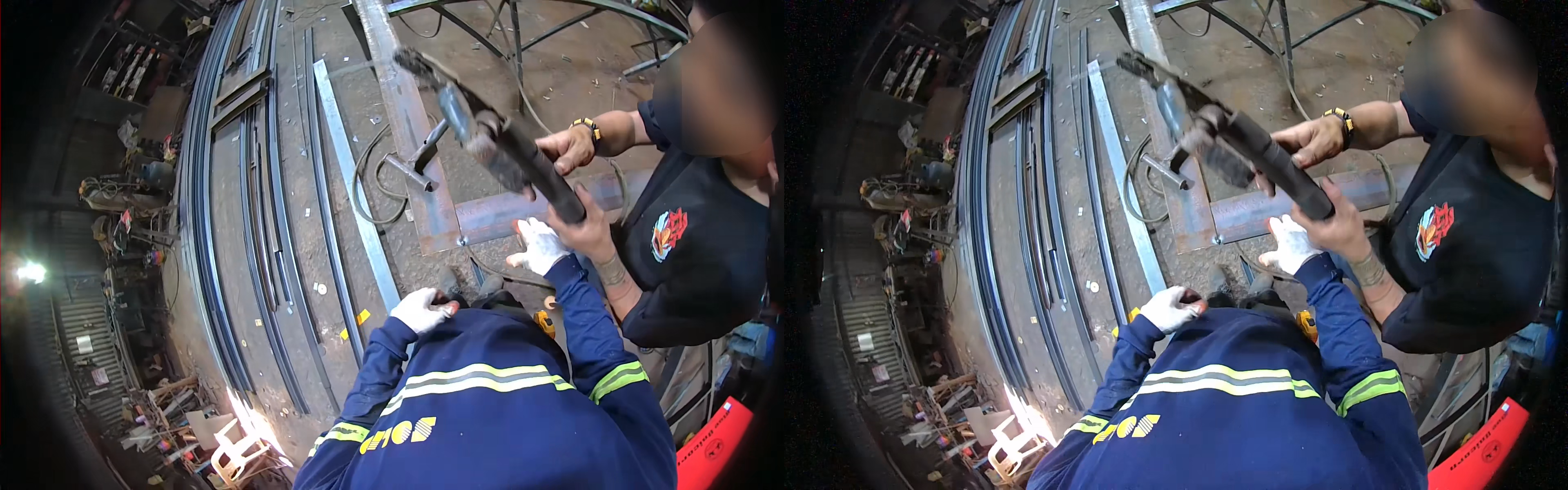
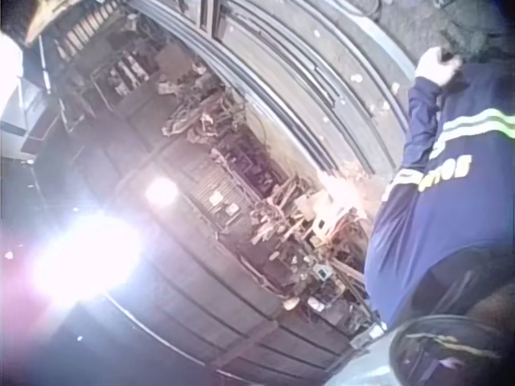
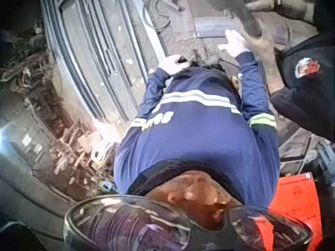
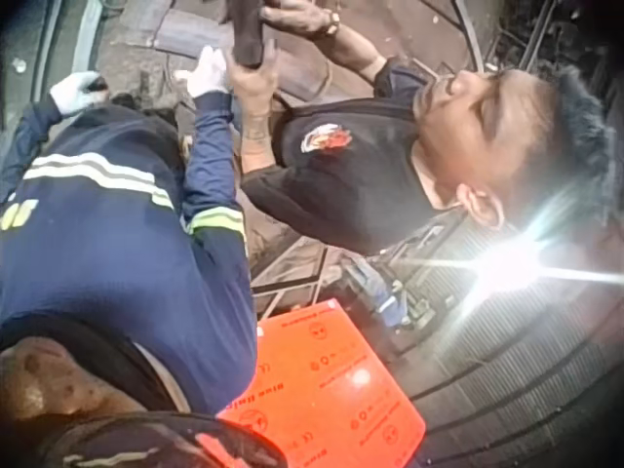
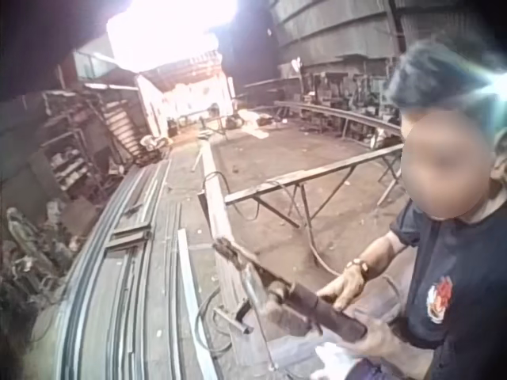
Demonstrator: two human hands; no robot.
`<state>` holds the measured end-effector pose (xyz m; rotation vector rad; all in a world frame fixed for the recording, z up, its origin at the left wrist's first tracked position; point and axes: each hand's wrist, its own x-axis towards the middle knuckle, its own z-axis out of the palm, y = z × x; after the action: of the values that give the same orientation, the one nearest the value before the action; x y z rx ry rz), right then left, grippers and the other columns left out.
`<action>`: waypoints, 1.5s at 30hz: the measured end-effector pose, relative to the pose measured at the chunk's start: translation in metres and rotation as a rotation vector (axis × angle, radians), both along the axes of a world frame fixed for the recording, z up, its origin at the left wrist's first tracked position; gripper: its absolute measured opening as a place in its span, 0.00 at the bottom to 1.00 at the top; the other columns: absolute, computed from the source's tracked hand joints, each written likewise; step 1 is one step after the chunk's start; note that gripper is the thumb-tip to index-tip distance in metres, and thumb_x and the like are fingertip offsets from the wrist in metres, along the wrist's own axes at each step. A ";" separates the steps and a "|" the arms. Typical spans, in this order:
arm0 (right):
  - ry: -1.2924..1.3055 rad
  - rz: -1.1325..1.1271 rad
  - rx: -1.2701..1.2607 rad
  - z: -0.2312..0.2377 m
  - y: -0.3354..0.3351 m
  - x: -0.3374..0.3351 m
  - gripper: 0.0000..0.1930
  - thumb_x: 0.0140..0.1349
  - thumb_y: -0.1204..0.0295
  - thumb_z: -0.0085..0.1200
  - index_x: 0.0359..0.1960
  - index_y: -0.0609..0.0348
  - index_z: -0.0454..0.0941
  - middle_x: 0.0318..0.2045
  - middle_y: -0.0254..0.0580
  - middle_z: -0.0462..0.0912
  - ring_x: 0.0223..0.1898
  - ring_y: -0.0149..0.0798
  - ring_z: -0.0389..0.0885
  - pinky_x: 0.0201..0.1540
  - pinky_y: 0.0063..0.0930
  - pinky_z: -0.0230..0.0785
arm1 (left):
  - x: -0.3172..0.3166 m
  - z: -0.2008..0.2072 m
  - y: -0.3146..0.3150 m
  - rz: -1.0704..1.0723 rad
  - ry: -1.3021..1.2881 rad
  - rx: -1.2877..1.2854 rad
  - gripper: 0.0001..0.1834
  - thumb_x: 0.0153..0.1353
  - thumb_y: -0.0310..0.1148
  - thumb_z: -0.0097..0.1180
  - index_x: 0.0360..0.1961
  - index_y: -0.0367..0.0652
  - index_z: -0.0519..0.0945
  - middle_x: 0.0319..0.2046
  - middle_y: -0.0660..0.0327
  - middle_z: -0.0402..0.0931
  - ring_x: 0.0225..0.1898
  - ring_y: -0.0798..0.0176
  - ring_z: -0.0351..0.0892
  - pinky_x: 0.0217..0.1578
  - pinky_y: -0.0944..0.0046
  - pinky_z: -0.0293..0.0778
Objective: The person aligns metal beams, helps clamp the frame joints using a C-clamp, and welds the metal pieces together using a welding electrode holder.
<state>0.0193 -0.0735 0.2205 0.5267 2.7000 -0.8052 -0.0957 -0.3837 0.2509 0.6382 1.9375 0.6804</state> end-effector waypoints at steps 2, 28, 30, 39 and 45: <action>0.170 0.003 0.095 -0.036 0.011 0.007 0.44 0.44 0.48 0.70 0.61 0.63 0.71 0.52 0.60 0.75 0.56 0.62 0.74 0.59 0.50 0.67 | 0.013 0.002 0.015 -0.043 -0.062 0.042 0.31 0.61 0.54 0.61 0.50 0.35 0.82 0.43 0.47 0.84 0.46 0.52 0.84 0.49 0.58 0.77; -0.151 0.333 -0.176 0.130 -0.125 -0.012 0.24 0.54 0.52 0.66 0.43 0.57 0.77 0.30 0.55 0.84 0.34 0.52 0.85 0.40 0.41 0.75 | 0.042 0.063 -0.038 0.933 -0.887 0.959 0.34 0.58 0.30 0.62 0.65 0.33 0.67 0.55 0.53 0.75 0.55 0.58 0.76 0.56 0.58 0.71; -0.159 0.333 -0.373 0.107 -0.150 -0.012 0.25 0.53 0.51 0.66 0.44 0.57 0.76 0.29 0.54 0.84 0.33 0.52 0.85 0.38 0.41 0.75 | 0.061 0.036 -0.069 1.104 -0.824 0.980 0.28 0.57 0.28 0.62 0.60 0.34 0.71 0.41 0.59 0.80 0.40 0.63 0.80 0.42 0.64 0.76; -0.338 0.415 -0.836 0.075 -0.120 0.050 0.24 0.55 0.53 0.70 0.42 0.57 0.77 0.27 0.31 0.81 0.28 0.26 0.78 0.32 0.24 0.70 | 0.176 0.005 -0.055 1.503 -0.648 0.964 0.05 0.57 0.30 0.62 0.32 0.42 0.79 0.22 0.60 0.77 0.23 0.60 0.80 0.24 0.60 0.79; -0.400 0.416 -0.874 0.077 -0.078 0.113 0.23 0.54 0.57 0.70 0.43 0.60 0.77 0.27 0.38 0.82 0.27 0.30 0.80 0.32 0.27 0.72 | 0.266 -0.038 -0.017 1.635 -0.727 1.141 0.06 0.61 0.34 0.56 0.31 0.45 0.79 0.27 0.67 0.77 0.30 0.68 0.76 0.36 0.65 0.74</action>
<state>0.1321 -0.1517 0.2977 -0.0791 1.7526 -1.4199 0.1702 -0.4011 0.2126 -0.7598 0.8279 2.5884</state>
